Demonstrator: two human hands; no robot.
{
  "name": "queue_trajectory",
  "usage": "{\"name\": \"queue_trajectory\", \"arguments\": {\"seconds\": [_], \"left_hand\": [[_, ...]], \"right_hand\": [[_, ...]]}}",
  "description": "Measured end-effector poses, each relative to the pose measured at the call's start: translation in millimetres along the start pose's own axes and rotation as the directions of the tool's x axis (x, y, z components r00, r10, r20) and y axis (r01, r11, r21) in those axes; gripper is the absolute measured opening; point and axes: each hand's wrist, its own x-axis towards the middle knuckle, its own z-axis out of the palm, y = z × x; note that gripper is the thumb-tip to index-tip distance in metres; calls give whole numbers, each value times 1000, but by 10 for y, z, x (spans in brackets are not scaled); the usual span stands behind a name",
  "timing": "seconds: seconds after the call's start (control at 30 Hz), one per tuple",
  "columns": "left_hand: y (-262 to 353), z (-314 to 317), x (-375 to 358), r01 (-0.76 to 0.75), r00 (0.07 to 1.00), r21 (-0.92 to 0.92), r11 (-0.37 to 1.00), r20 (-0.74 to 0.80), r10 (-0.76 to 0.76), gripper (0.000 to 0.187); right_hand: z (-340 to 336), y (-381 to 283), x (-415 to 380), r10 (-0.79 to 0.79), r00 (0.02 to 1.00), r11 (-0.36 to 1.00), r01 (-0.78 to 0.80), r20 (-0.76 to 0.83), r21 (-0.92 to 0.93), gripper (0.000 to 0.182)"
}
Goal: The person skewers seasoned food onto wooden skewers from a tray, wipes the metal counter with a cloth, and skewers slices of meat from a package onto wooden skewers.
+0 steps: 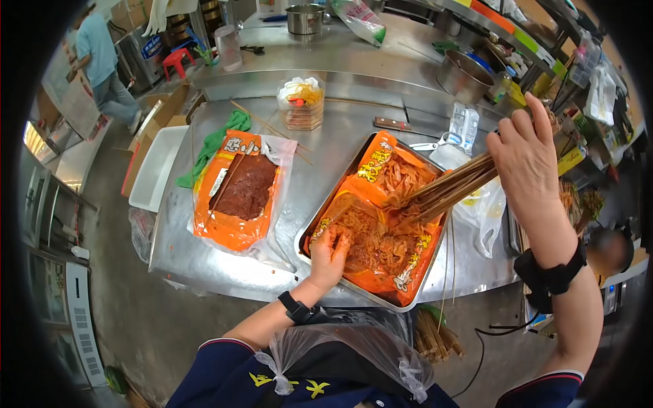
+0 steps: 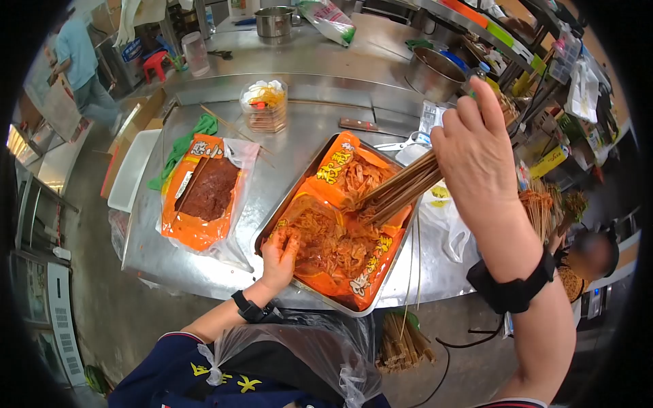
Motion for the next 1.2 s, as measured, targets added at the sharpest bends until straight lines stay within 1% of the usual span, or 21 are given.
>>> {"name": "queue_trajectory", "arguments": {"seconds": [0.07, 0.27, 0.37, 0.43, 0.5, 0.53, 0.6, 0.63, 0.67, 0.7, 0.73, 0.77, 0.83, 0.9, 0.93, 1.0, 1.03, 1.07, 1.1, 1.17, 1.2], "left_hand": [[-22, -33, -20, -9, 1000, 8, 1000, -2, 9, 16], [-21, -43, -15, -86, 996, 88, 992, -5, 87, 17], [-51, -33, -23, -43, 999, 77, 996, 6, 43, 18], [-48, -59, -25, -32, 999, 45, 998, 8, 31, 17], [-51, -46, -29, -115, 993, 95, 989, 2, 115, 16], [5, -40, -15, -146, 989, 116, 982, -21, 149, 15], [-51, -44, -22, -122, 992, 110, 986, -9, 124, 15], [-52, -43, -23, -120, 993, 115, 986, -8, 122, 15], [-22, -29, -2, -125, 991, 89, 988, -33, 128, 15], [-37, -22, 7, -111, 993, 71, 991, -30, 114, 13], [-76, -20, 4, -83, 996, 56, 995, -10, 84, 13], [-114, -15, -7, -53, 999, 46, 998, 14, 53, 12], [-124, 18, -11, -28, 999, 22, 999, 29, 27, 11], [-87, 23, -5, -83, 996, -11, 996, 25, 83, 11], [-3, 6, -2, -87, 996, 18, 996, 37, 86, 11], [0, 6, -4, -98, 995, 45, 994, 26, 97, 12], [3, 12, -6, -104, 995, 60, 993, 14, 104, 12], [24, 17, -3, -108, 994, 65, 992, 17, 107, 12], [59, 18, 1, -86, 996, 58, 995, 20, 85, 13], [59, 14, -3, -66, 997, 64, 996, 31, 64, 13], [7, 24, -12, -77, 997, 81, 994, 25, 75, 14]], "right_hand": [[-35, 74, 93, -9, 1000, 1000, 8, 21, 28, 8], [10, -54, 262, -142, 981, 971, 164, 132, -176, 7], [271, -116, 185, -111, 994, 994, 111, -23, 10, 8], [367, 83, 8, -19, 999, 993, 15, 32, 118, 7], [329, 305, -290, 113, 993, 969, -102, -34, 226, 4], [279, 419, -488, 183, 983, 953, -178, 2, 246, 4], [343, 510, -1001, 361, 930, 910, -367, 68, 190, 12], [361, 499, -1267, 417, 904, 884, -428, 97, 186, 20], [450, 467, -1642, 465, 864, 854, -495, 192, 163, 24], [551, 374, -1975, 500, 838, 835, -533, 221, 133, 23], [626, 256, -2245, 531, 766, 771, -614, 362, 168, 21], [565, 79, -2369, 556, 773, 720, -631, 304, 288, 20], [457, -215, -2559, 599, 651, 595, -752, 467, 284, 18], [416, -480, -2762, 585, 601, 534, -791, 545, 298, 20], [321, -598, -2743, 577, 539, 424, -840, 614, 339, 20], [213, -831, -2786, 469, 424, 167, -904, 774, 394, 24], [163, -912, -2805, 340, 341, 65, -938, 876, 340, 25], [157, -1043, -2875, 277, 314, -47, -940, 908, 339, 26], [139, -1148, -2895, 168, 253, -209, -936, 953, 285, 30], [101, -1280, -2915, 11, 259, -408, -881, 966, 241, 31], [84, -1302, -2912, 9, 258, -418, -877, 966, 238, 31]]}}
